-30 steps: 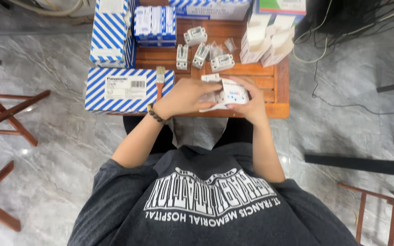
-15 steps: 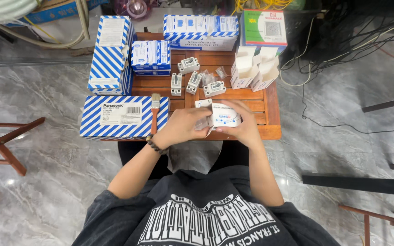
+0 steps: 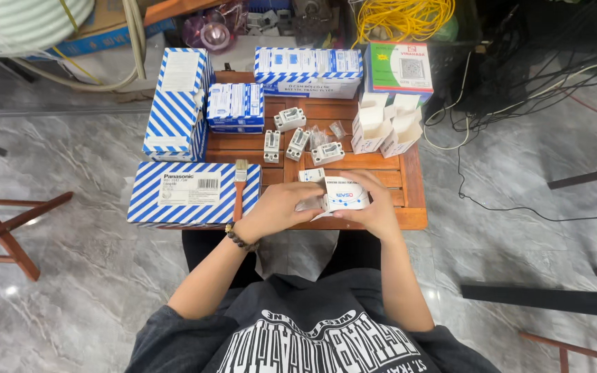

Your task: The person unboxes various electronic components from their individual packaging, including circuit breakers, by hand. They open the boxes, remove the items, and place them on a wooden table alongside already unboxed components and larger product boxes.

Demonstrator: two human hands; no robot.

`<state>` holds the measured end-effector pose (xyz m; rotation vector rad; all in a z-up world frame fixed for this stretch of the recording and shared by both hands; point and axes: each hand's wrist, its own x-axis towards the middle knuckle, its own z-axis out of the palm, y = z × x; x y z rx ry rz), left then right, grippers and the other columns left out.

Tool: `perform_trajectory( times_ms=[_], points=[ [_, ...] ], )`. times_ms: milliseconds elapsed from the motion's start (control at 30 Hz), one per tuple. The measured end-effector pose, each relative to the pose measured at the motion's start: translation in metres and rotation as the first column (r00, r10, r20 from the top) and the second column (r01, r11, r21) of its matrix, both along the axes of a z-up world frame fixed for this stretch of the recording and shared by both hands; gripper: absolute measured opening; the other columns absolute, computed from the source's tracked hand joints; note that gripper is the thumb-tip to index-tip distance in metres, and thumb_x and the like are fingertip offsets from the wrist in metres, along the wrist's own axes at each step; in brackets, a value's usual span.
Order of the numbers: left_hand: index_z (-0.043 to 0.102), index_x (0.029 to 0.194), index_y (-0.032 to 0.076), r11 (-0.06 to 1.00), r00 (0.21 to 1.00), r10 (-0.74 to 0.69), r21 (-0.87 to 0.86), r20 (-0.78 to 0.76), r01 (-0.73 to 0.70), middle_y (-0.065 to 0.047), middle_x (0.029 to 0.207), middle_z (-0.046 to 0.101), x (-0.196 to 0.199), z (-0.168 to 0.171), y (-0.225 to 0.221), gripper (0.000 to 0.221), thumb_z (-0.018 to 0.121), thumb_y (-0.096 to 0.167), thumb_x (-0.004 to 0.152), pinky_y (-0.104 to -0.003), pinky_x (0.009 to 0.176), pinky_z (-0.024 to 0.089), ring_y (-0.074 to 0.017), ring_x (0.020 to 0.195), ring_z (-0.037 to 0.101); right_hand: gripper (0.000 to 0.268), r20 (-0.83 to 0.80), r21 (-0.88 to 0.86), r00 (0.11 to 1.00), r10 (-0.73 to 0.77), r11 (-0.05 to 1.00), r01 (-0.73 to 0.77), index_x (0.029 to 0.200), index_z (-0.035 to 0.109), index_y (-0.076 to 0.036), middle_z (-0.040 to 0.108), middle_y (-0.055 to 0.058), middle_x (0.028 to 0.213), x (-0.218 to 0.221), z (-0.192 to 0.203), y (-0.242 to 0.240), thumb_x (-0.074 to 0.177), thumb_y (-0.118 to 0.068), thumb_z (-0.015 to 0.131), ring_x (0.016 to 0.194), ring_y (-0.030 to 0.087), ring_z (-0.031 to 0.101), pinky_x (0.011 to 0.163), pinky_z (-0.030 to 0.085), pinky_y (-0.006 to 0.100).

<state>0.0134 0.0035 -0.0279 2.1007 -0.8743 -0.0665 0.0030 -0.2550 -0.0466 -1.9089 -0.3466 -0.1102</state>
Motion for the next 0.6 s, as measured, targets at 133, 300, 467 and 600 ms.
perform_trajectory(
  times_ms=[133, 300, 467, 600],
  points=[
    [0.07, 0.133, 0.007, 0.997, 0.992, -0.075, 0.04, 0.097, 0.072, -0.018, 0.124, 0.075, 0.003, 0.002, 0.001, 0.048, 0.079, 0.032, 0.092, -0.046, 0.088, 0.06, -0.0382, 0.112, 0.072, 0.091, 0.014, 0.005, 1.0, -0.001, 1.0, 0.0, 0.132, 0.074, -0.014, 0.07, 0.014, 0.129, 0.002, -0.002, 0.003, 0.05, -0.038, 0.104, 0.125, 0.033, 0.062, 0.11, 0.045, 0.046],
    [0.06, 0.144, 0.009, 0.992, 0.994, -0.092, 0.092, 0.058, 0.086, -0.019, 0.13, 0.071, 0.004, 0.015, -0.007, 0.08, 0.079, 0.058, 0.084, -0.048, 0.088, 0.059, -0.0389, 0.113, 0.071, 0.088, 0.016, -0.009, 1.0, -0.022, 1.0, 0.022, 0.131, 0.074, -0.013, 0.07, 0.014, 0.128, 0.004, 0.007, 0.002, 0.051, -0.033, 0.105, 0.121, 0.034, 0.063, 0.107, 0.045, 0.046],
    [0.059, 0.149, 0.015, 0.977, 0.971, -0.204, -0.089, -0.124, 0.194, -0.016, 0.141, 0.067, 0.012, 0.016, -0.003, 0.077, 0.077, 0.055, 0.086, -0.047, 0.098, 0.056, -0.0395, 0.126, 0.064, 0.088, 0.05, 0.044, 0.999, -0.018, 0.999, 0.016, 0.128, 0.077, -0.015, 0.071, 0.016, 0.125, 0.005, 0.012, -0.004, 0.047, -0.037, 0.105, 0.119, 0.035, 0.063, 0.105, 0.045, 0.048],
    [0.067, 0.14, 0.015, 0.983, 0.967, -0.165, -0.107, -0.194, 0.146, -0.014, 0.13, 0.073, 0.005, 0.019, -0.005, 0.044, 0.064, 0.036, 0.101, -0.045, 0.088, 0.059, -0.0365, 0.116, 0.07, 0.091, 0.006, 0.085, 1.0, -0.013, 0.996, 0.012, 0.126, 0.079, -0.015, 0.074, 0.014, 0.123, 0.0, 0.003, -0.006, 0.044, -0.038, 0.107, 0.115, 0.03, 0.065, 0.102, 0.046, 0.045]
  ],
)
